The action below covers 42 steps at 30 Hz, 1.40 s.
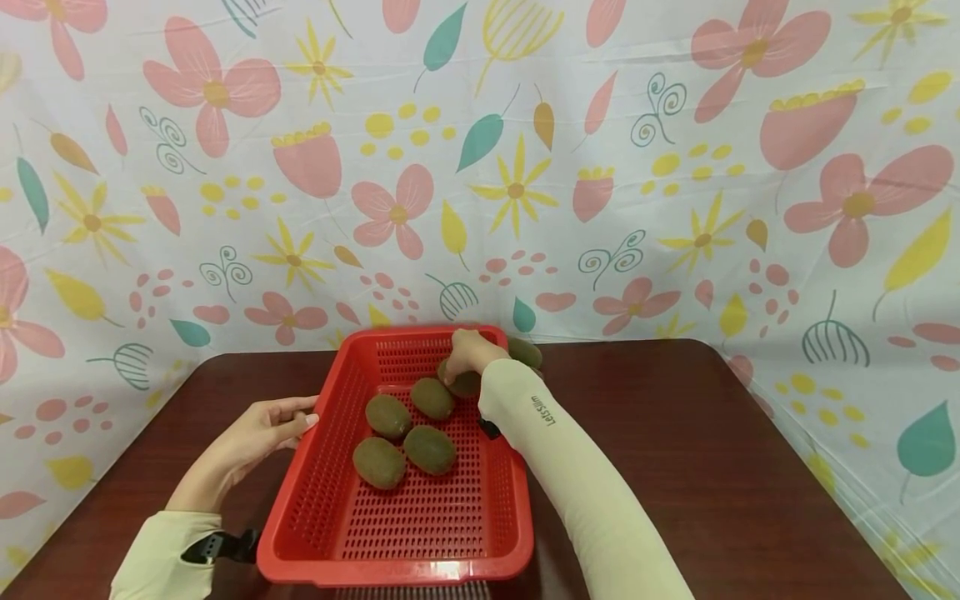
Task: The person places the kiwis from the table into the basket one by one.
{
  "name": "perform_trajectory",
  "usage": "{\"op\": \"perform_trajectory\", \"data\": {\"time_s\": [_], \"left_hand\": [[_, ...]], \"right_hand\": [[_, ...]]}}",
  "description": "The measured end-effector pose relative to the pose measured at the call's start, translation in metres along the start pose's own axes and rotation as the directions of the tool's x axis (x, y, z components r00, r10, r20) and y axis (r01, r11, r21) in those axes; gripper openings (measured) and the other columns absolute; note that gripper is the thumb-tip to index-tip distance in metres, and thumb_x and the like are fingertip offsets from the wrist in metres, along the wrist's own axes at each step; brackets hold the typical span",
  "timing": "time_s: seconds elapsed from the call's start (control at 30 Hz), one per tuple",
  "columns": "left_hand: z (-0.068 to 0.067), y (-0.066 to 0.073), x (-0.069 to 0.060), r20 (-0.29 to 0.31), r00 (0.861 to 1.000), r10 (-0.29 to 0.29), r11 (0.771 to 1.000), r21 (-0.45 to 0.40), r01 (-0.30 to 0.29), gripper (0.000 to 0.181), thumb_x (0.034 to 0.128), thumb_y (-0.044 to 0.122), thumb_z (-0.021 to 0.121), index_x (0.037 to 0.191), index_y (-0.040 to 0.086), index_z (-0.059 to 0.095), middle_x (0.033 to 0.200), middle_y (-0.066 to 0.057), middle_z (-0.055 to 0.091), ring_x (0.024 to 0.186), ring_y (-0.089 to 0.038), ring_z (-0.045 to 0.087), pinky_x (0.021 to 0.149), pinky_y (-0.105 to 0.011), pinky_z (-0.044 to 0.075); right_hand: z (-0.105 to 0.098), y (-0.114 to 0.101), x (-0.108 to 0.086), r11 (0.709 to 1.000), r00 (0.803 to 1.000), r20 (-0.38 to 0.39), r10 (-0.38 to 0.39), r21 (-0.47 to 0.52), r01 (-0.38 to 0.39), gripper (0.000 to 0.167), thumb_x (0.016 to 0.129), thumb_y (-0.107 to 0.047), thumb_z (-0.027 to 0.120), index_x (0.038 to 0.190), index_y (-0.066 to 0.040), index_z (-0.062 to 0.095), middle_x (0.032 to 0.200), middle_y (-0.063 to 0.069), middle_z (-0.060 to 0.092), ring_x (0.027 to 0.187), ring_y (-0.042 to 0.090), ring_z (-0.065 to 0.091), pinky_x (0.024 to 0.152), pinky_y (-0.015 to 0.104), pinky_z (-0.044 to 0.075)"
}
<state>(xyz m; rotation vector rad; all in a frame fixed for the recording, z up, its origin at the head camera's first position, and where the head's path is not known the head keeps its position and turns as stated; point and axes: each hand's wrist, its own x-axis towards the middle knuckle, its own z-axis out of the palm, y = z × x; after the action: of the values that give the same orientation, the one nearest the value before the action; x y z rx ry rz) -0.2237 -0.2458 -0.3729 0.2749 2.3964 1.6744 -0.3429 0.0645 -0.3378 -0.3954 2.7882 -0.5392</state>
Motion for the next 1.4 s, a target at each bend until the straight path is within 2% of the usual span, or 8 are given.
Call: {"op": "perform_trajectory", "data": {"time_s": [0.3,0.6,0.67,0.8,0.93,1.17,1.33,1.4], "left_hand": [[0.0,0.0,-0.001,0.01,1.0,0.02,1.0,-0.007,-0.02,0.053,0.0972,0.017,0.058,0.141,-0.007,0.042,0.098,-0.016,0.066,0.081,-0.028,0.067,0.079,-0.041,0.056],[0.001,0.001,-0.001,0.011,1.0,0.024,1.0,-0.003,-0.024,0.052,0.0969,0.016,0.058,0.14,-0.007,0.042,0.09,-0.014,0.063,0.079,-0.028,0.067,0.079,-0.042,0.056],[0.002,0.002,-0.001,0.011,1.0,0.024,1.0,-0.004,-0.024,0.052,0.0968,0.016,0.058,0.14,-0.007,0.043,0.09,-0.014,0.064,0.079,-0.028,0.067,0.079,-0.043,0.056],[0.001,0.002,-0.001,0.008,1.0,0.019,1.0,-0.001,-0.019,0.052,0.0969,0.017,0.058,0.14,-0.007,0.042,0.093,-0.015,0.065,0.079,-0.028,0.067,0.079,-0.043,0.056],[0.001,0.001,0.0,0.003,1.0,0.011,1.0,0.005,-0.011,0.052,0.0965,0.018,0.059,0.14,-0.006,0.043,0.094,-0.015,0.066,0.08,-0.028,0.067,0.08,-0.043,0.056],[0.002,-0.002,-0.001,0.001,1.0,0.006,1.0,0.01,-0.006,0.052,0.0959,0.017,0.06,0.14,-0.006,0.044,0.089,-0.014,0.065,0.08,-0.029,0.067,0.081,-0.045,0.055],[0.002,-0.003,-0.001,0.001,1.0,0.002,1.0,0.004,-0.002,0.053,0.0962,0.018,0.06,0.14,-0.007,0.043,0.095,-0.016,0.067,0.081,-0.029,0.068,0.081,-0.044,0.055],[0.001,-0.003,-0.001,-0.001,1.0,-0.002,1.0,0.003,0.002,0.053,0.0964,0.018,0.059,0.14,-0.007,0.043,0.098,-0.016,0.067,0.082,-0.028,0.068,0.082,-0.044,0.055]], "right_hand": [[0.005,-0.001,-0.001,0.999,0.999,0.013,0.05,-0.012,-0.05,0.039,0.08,-0.014,0.076,0.11,0.002,0.058,0.103,0.013,0.06,0.087,0.022,0.054,0.08,0.035,0.05],[0.01,-0.003,0.002,0.994,0.994,0.071,0.087,-0.07,-0.082,0.041,0.084,-0.015,0.073,0.116,0.005,0.056,0.129,0.022,0.051,0.107,0.032,0.052,0.066,0.037,0.056],[0.012,-0.002,0.006,0.994,0.993,0.083,0.079,-0.085,-0.072,0.036,0.084,-0.014,0.073,0.11,0.005,0.058,0.123,0.021,0.054,0.103,0.032,0.053,0.063,0.037,0.055],[0.015,0.005,0.016,0.994,0.992,0.112,0.057,-0.101,-0.046,0.025,0.082,-0.014,0.075,0.094,0.002,0.06,0.093,0.016,0.056,0.082,0.027,0.054,0.057,0.035,0.05],[0.012,0.002,0.011,0.996,0.991,0.122,0.048,-0.085,-0.038,0.02,0.083,-0.014,0.073,0.089,0.0,0.06,0.078,0.01,0.051,0.07,0.022,0.049,0.057,0.031,0.045],[0.0,-0.008,-0.007,0.998,0.995,0.088,-0.036,-0.055,0.041,0.019,0.086,-0.015,0.069,0.093,-0.001,0.058,0.078,0.006,0.054,0.072,0.02,0.05,0.067,0.029,0.043],[-0.012,-0.012,-0.009,0.997,0.996,0.058,-0.065,-0.035,0.067,0.024,0.089,-0.021,0.068,0.093,0.0,0.058,0.074,0.005,0.048,0.069,0.02,0.045,0.063,0.029,0.038],[-0.017,-0.013,-0.011,0.997,0.996,0.036,-0.078,-0.015,0.078,0.027,0.09,-0.022,0.068,0.099,0.002,0.06,0.078,0.006,0.052,0.072,0.02,0.048,0.065,0.028,0.041]]}}
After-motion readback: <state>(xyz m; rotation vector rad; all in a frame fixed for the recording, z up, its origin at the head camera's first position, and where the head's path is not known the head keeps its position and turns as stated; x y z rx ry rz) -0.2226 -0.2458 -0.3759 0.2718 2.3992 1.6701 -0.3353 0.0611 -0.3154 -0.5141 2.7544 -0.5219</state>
